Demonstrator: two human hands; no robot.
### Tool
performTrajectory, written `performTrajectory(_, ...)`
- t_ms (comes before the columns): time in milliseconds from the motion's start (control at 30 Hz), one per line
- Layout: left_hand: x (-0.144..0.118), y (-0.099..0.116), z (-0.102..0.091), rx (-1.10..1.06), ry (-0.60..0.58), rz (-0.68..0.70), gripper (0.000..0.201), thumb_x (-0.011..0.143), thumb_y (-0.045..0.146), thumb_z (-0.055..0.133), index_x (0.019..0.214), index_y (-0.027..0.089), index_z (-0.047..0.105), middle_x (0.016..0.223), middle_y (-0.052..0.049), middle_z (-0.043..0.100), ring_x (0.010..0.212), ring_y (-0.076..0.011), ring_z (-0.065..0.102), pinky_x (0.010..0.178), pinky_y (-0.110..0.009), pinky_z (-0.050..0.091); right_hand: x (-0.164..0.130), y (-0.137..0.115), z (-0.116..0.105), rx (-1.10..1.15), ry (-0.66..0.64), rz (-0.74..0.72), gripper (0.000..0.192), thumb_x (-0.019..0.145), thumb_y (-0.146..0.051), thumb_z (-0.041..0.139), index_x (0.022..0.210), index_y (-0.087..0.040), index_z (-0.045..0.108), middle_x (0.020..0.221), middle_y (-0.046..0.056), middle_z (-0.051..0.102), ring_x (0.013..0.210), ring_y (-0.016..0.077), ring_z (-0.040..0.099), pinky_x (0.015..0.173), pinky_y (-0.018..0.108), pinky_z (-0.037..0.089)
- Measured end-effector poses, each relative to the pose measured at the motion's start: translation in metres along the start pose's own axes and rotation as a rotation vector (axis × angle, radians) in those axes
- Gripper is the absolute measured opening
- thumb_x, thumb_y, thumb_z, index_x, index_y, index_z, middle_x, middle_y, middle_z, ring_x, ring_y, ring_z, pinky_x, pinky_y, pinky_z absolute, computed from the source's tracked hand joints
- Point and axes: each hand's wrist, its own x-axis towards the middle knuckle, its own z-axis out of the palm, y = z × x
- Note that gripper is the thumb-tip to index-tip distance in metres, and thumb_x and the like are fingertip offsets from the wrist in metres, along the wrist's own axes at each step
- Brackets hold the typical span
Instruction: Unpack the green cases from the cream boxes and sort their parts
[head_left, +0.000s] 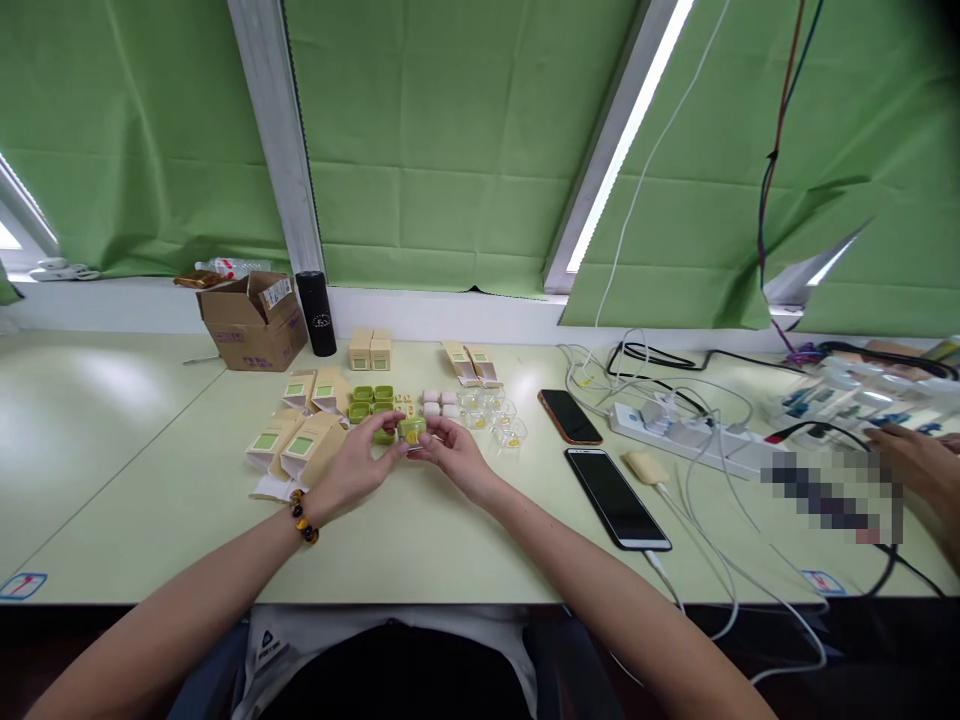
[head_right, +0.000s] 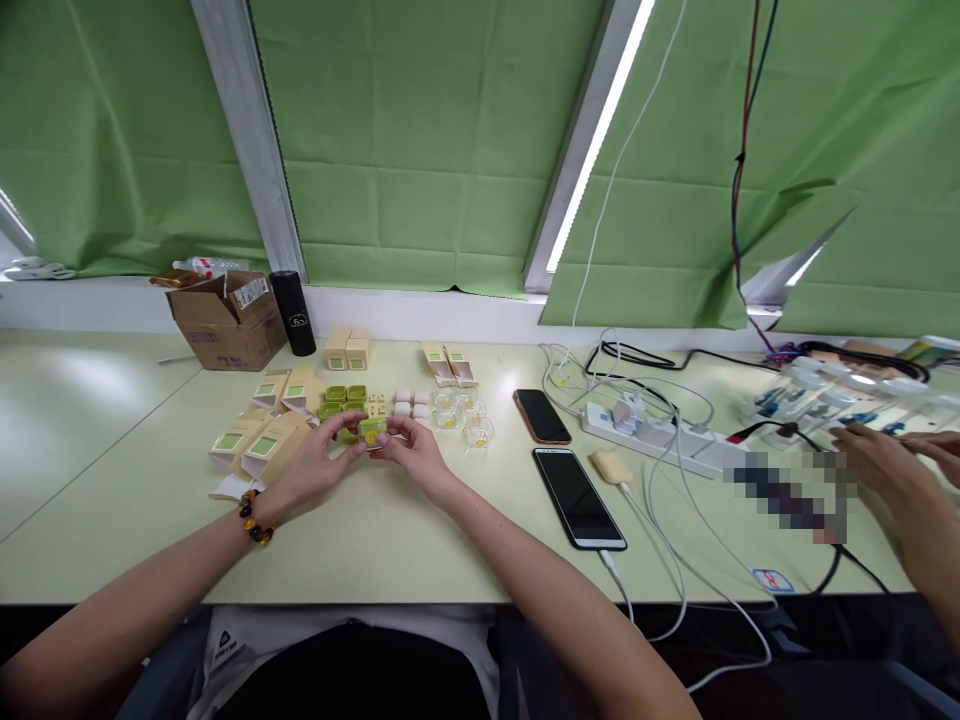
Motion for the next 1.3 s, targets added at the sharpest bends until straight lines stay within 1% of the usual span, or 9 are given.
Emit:
performTrajectory(133, -0.001, 0.000, 0.003, -0.049, 0.034, -0.050, 0.050, 0.092, 0.048, 0.072, 0.133, 0.020, 0.066, 0.124, -0.011, 0.073, 0.113, -0.0266, 0.068, 0.100, -0.043, 0.056, -0.005, -0.001, 0.003, 0.183, -0.028, 0.040, 0.042, 0.083, -0.055, 0.086, 0.106, -0.024, 0.069, 0.112, 0.004, 0.077, 0.097, 0.0222, 0.078, 0.102, 0.048, 0.062)
performTrajectory(300, -0.002, -0.006, 0.006, -0.137, 0.031, -0.080, 0.055, 0.098, 0.053, 0.064, 0.143, 0.021, 0.062, 0.138, -0.012, 0.070, 0.120, -0.0271, 0.066, 0.102, -0.042, 0.054, -0.009, -0.009, 0.005, 0.311, -0.088, 0.063, 0.041, 0.081, -0.045, 0.090, 0.109, -0.028, 0.066, 0.110, 0.000, 0.077, 0.107, 0.0239, 0.078, 0.114, 0.051, 0.054)
performTrajectory(433, -0.007, -0.008, 0.009, -0.178, -0.022, -0.050, 0.055, 0.102, 0.049, 0.059, 0.150, 0.023, 0.057, 0.145, -0.012, 0.065, 0.129, -0.0276, 0.062, 0.110, -0.043, 0.051, -0.010, -0.010, 0.007, 0.258, -0.070, 0.009, 0.046, 0.081, -0.045, 0.090, 0.113, -0.030, 0.062, 0.110, 0.001, 0.076, 0.101, 0.0225, 0.077, 0.103, 0.047, 0.059)
performTrajectory(600, -0.010, -0.011, 0.013, -0.279, -0.058, -0.080, 0.065, 0.096, 0.052, 0.069, 0.152, 0.021, 0.056, 0.140, -0.015, 0.067, 0.124, -0.0303, 0.064, 0.110, -0.047, 0.050, -0.008, -0.007, 0.006, 0.002, 0.086, -0.180, 0.045, 0.081, -0.045, 0.089, 0.112, -0.030, 0.060, 0.101, 0.001, 0.073, 0.091, 0.0183, 0.070, 0.089, 0.038, 0.060)
performTrajectory(733, -0.008, -0.005, 0.016, -0.541, -0.183, -0.102, 0.063, 0.092, 0.055, 0.075, 0.141, 0.018, 0.062, 0.133, -0.016, 0.069, 0.118, -0.0295, 0.067, 0.106, -0.045, 0.052, -0.013, -0.004, 0.007, -0.400, 0.197, -0.474, 0.048, 0.084, -0.034, 0.086, 0.122, -0.030, 0.058, 0.121, 0.007, 0.069, 0.108, 0.0233, 0.067, 0.089, 0.040, 0.060)
performTrajectory(833, -0.007, 0.002, 0.015, -0.727, -0.286, -0.081, 0.059, 0.089, 0.056, 0.078, 0.133, 0.019, 0.065, 0.133, -0.017, 0.070, 0.125, -0.0312, 0.066, 0.107, -0.045, 0.053, -0.019, -0.002, 0.008, -0.693, 0.139, -0.699, 0.046, 0.088, -0.026, 0.080, 0.128, -0.031, 0.057, 0.129, 0.011, 0.069, 0.117, 0.0296, 0.064, 0.090, 0.049, 0.060)
performTrajectory(933, -0.008, 0.006, 0.014, -0.723, -0.261, -0.112, 0.063, 0.085, 0.060, 0.081, 0.132, 0.020, 0.066, 0.134, -0.017, 0.070, 0.127, -0.0322, 0.066, 0.106, -0.047, 0.055, -0.022, -0.001, 0.008, -0.816, 0.090, -0.802, 0.044, 0.090, -0.022, 0.076, 0.127, -0.033, 0.057, 0.128, 0.012, 0.071, 0.120, 0.0339, 0.065, 0.093, 0.057, 0.059)
performTrajectory(1133, -0.009, 0.005, 0.011, -0.701, -0.227, -0.099, 0.073, 0.083, 0.061, 0.083, 0.141, 0.022, 0.063, 0.139, -0.018, 0.068, 0.127, -0.0330, 0.067, 0.105, -0.048, 0.057, -0.024, -0.002, 0.010, -0.804, 0.121, -0.837, 0.052, 0.090, -0.021, 0.075, 0.135, -0.034, 0.052, 0.130, 0.011, 0.071, 0.122, 0.0346, 0.065, 0.105, 0.062, 0.053)
performTrajectory(1300, -0.005, 0.006, 0.010, -0.690, -0.166, -0.076, 0.070, 0.084, 0.055, 0.082, 0.143, 0.023, 0.061, 0.137, -0.017, 0.070, 0.125, -0.0310, 0.068, 0.106, -0.048, 0.056, -0.024, -0.005, 0.013, -0.592, 0.204, -0.656, 0.058, 0.092, -0.028, 0.076, 0.142, -0.031, 0.046, 0.137, 0.012, 0.066, 0.125, 0.0309, 0.065, 0.111, 0.055, 0.053)
